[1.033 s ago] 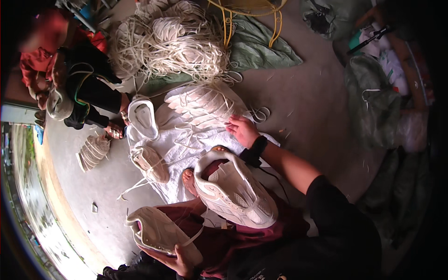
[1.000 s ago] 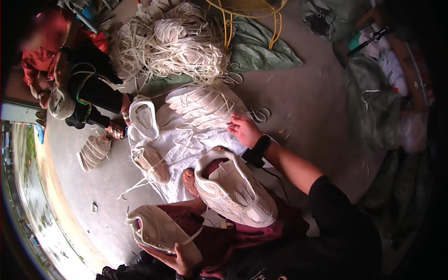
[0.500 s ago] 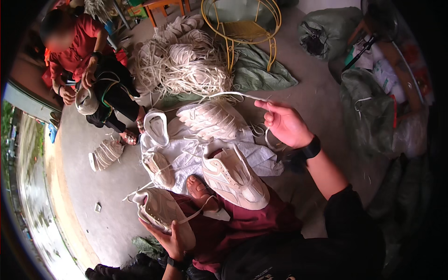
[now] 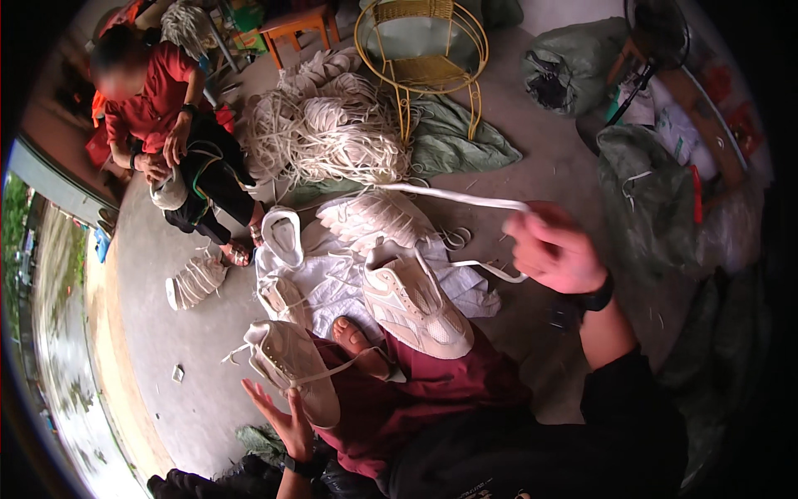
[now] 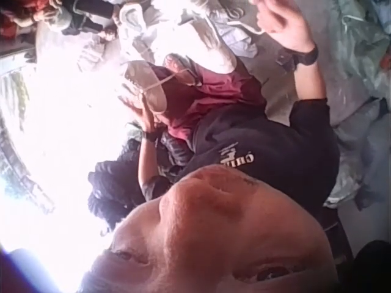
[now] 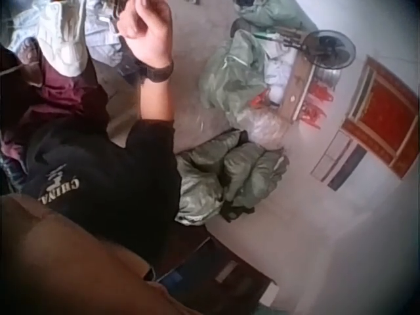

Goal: The recorder is lacing and organizing white shoes.

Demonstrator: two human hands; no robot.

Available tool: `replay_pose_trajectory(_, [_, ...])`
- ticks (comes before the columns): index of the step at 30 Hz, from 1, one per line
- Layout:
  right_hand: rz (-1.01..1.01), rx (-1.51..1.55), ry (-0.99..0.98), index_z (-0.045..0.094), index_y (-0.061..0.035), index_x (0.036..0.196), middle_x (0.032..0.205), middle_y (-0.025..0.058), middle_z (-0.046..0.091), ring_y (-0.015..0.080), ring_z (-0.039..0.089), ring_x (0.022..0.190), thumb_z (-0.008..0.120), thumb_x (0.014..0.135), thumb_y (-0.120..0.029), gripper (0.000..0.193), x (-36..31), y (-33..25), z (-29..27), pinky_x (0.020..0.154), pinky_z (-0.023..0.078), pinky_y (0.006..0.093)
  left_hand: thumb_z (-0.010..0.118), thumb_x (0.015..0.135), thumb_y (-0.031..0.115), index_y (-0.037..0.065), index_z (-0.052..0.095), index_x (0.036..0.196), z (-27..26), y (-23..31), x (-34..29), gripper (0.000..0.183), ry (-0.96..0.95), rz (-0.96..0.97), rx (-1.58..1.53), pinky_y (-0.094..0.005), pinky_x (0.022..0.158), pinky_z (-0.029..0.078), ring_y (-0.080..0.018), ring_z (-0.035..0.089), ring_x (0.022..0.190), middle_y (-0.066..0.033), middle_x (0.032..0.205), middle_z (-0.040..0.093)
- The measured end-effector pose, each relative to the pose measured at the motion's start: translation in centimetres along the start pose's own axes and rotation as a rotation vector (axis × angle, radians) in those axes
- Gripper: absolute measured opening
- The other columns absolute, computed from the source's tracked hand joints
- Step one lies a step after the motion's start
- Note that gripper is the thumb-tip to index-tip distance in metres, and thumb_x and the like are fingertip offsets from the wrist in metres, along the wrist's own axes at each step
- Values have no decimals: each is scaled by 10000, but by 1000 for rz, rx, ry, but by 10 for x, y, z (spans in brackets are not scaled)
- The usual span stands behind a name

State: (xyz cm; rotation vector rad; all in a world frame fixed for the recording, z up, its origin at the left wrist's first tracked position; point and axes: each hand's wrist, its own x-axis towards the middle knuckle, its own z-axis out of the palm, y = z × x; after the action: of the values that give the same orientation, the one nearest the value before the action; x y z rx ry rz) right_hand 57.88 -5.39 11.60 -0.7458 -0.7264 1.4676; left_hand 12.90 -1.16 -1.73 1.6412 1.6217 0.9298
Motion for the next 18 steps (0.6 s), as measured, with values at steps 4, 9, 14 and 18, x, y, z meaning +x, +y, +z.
replay_pose_trajectory(4, [-134,-135,-201,579,75,948,422,26,469,79,331,346,482,977,-303,392,-30,-13,19,399,248,240,588,924,378,38,96,1514,-8,36,-18,840,94,122,42,-490,1148,166,-335,215,1424,-172,1565,143])
replay_pose_trajectory(9, [-95,105,-676,616,126,958,684,191,663,188,575,518,513,975,-153,298,-65,-23,61,478,453,304,624,897,293,1,376,1399,-23,87,-47,631,-283,262,-102,-455,1094,304,-315,419,1308,-208,1418,413])
replay_pose_trajectory(14, [258,-132,-628,555,75,1153,1016,157,676,180,653,901,410,1026,-113,269,-73,15,117,807,511,277,719,826,142,-1,418,1360,-3,152,-72,629,-939,325,-427,-399,1020,423,-352,472,1282,-233,1405,430])
replay_pose_trajectory(18, [175,-274,-633,530,11,1182,1061,113,659,152,630,988,407,1036,-169,262,-76,62,125,851,486,276,693,844,90,16,504,1272,16,151,-101,473,-1108,84,-496,-326,731,524,-219,677,840,-122,958,670])
